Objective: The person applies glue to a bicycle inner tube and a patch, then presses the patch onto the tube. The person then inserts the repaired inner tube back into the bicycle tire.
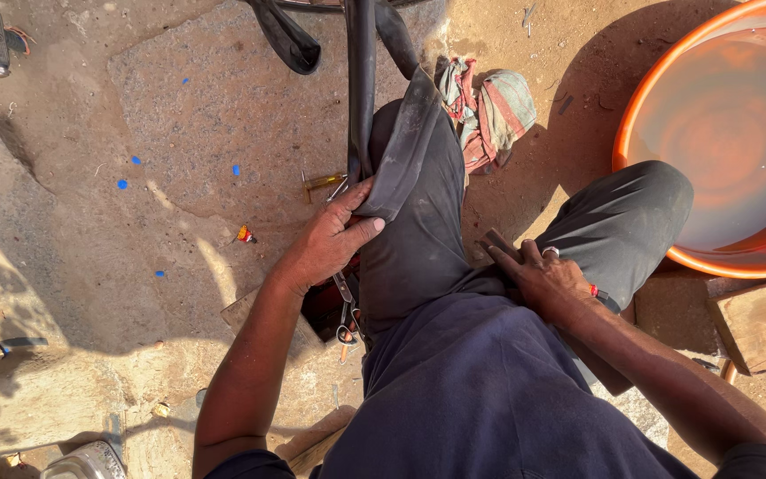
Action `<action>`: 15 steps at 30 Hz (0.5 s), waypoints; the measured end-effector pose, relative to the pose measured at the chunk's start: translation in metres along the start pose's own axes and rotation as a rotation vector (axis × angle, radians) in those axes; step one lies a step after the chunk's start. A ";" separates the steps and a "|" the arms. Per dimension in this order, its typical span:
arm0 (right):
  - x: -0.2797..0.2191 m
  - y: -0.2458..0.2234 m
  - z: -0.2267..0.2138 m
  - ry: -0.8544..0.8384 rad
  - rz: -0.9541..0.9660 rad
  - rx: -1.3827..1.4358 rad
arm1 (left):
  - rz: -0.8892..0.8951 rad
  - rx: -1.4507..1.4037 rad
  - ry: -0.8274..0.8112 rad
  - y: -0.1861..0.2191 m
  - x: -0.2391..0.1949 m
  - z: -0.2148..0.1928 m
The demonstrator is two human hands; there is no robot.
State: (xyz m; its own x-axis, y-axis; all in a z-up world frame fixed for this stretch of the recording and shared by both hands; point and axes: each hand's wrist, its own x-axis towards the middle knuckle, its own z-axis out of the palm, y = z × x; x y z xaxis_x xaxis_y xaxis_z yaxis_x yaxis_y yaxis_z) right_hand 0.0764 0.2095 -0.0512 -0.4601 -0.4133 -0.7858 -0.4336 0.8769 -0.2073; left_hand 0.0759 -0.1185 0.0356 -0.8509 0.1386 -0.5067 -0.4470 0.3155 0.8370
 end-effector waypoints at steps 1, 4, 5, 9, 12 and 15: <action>0.002 0.000 0.002 -0.017 0.016 -0.023 | -0.020 0.009 0.006 0.000 0.002 -0.001; 0.014 0.020 0.009 -0.027 0.030 0.055 | -0.049 -0.064 -0.046 -0.005 0.005 -0.005; 0.019 0.035 0.010 0.076 -0.102 0.294 | 0.000 -0.017 -0.043 -0.008 0.005 -0.006; 0.029 0.084 -0.011 0.466 -0.515 1.071 | 0.093 0.075 -0.042 -0.013 0.008 -0.006; 0.024 0.082 -0.047 0.348 -0.164 1.681 | 0.099 0.052 -0.001 -0.011 0.004 0.001; 0.013 0.048 -0.078 0.362 -0.417 1.884 | 0.093 -0.073 0.108 -0.010 0.003 0.014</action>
State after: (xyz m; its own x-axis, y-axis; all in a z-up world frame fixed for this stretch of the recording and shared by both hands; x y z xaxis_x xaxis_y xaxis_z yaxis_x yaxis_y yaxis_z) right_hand -0.0111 0.2269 -0.0262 -0.7809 -0.4366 -0.4467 0.5879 -0.2717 -0.7620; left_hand 0.0819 -0.1076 0.0233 -0.9128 0.0609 -0.4039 -0.3799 0.2367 0.8942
